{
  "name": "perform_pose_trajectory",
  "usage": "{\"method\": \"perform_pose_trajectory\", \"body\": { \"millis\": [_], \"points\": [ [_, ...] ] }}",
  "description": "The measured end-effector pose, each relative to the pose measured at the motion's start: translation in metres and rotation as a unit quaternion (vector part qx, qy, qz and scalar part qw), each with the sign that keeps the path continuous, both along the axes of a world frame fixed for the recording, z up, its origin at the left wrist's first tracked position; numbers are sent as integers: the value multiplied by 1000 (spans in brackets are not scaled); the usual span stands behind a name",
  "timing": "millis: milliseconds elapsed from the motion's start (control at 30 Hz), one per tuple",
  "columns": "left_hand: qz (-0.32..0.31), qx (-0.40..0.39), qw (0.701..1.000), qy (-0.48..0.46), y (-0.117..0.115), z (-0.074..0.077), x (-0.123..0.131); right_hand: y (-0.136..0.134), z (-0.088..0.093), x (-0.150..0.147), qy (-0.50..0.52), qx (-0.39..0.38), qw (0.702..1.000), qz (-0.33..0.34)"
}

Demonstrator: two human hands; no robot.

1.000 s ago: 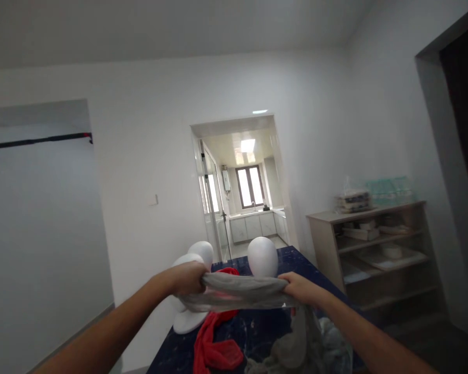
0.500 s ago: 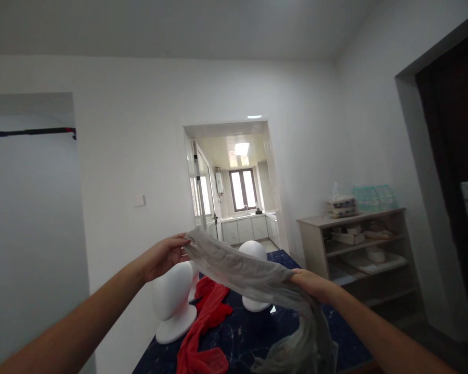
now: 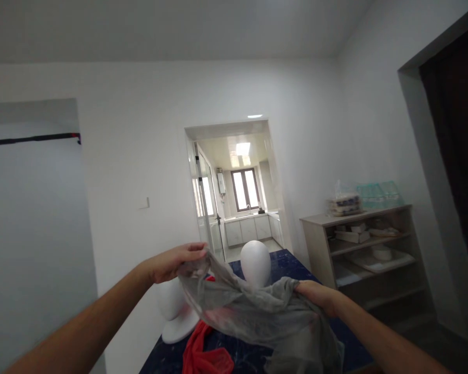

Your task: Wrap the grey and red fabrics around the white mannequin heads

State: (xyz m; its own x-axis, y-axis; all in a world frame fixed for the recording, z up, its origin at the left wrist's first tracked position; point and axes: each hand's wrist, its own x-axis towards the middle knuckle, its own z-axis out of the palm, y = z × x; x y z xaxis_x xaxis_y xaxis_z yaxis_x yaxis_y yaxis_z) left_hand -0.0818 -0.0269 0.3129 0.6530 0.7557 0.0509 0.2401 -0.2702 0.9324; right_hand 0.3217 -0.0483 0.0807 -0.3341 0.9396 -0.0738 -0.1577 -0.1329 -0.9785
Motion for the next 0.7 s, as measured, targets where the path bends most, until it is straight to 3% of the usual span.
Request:
{"method": "perform_pose_trajectory", "body": {
  "millis": [67, 167, 267, 333, 367, 433, 500, 533, 600, 700],
  "points": [
    [-5, 73, 989, 131, 0, -1, -8, 1, -1, 9, 21, -29, 999, 2],
    [44, 192, 928, 316, 7, -12, -16, 8, -6, 25, 49, -45, 997, -43],
    [76, 224, 883, 407, 17, -32, -18, 19, -15, 40, 61, 5, 991, -116],
    [103, 220, 876, 416, 21, -46, -19, 24, -22, 46, 55, 24, 990, -131],
    [121, 213, 884, 398, 23, -53, -19, 25, -25, 48, 49, 24, 990, -129],
    [143, 167, 930, 296, 23, -65, -21, 21, -28, 50, 24, 17, 992, -121],
    [136, 65, 981, 122, 20, -74, -22, 13, -30, 50, -22, 11, 993, -114],
    [130, 7, 991, 30, 18, -78, -23, 8, -31, 50, -50, 16, 993, -108],
    [131, -88, 980, -120, 14, -86, -22, 2, -35, 51, -104, 36, 990, -91],
    [148, -174, 943, -242, 8, -95, -14, -1, -45, 52, -174, 56, 980, -78]
  ]
}}
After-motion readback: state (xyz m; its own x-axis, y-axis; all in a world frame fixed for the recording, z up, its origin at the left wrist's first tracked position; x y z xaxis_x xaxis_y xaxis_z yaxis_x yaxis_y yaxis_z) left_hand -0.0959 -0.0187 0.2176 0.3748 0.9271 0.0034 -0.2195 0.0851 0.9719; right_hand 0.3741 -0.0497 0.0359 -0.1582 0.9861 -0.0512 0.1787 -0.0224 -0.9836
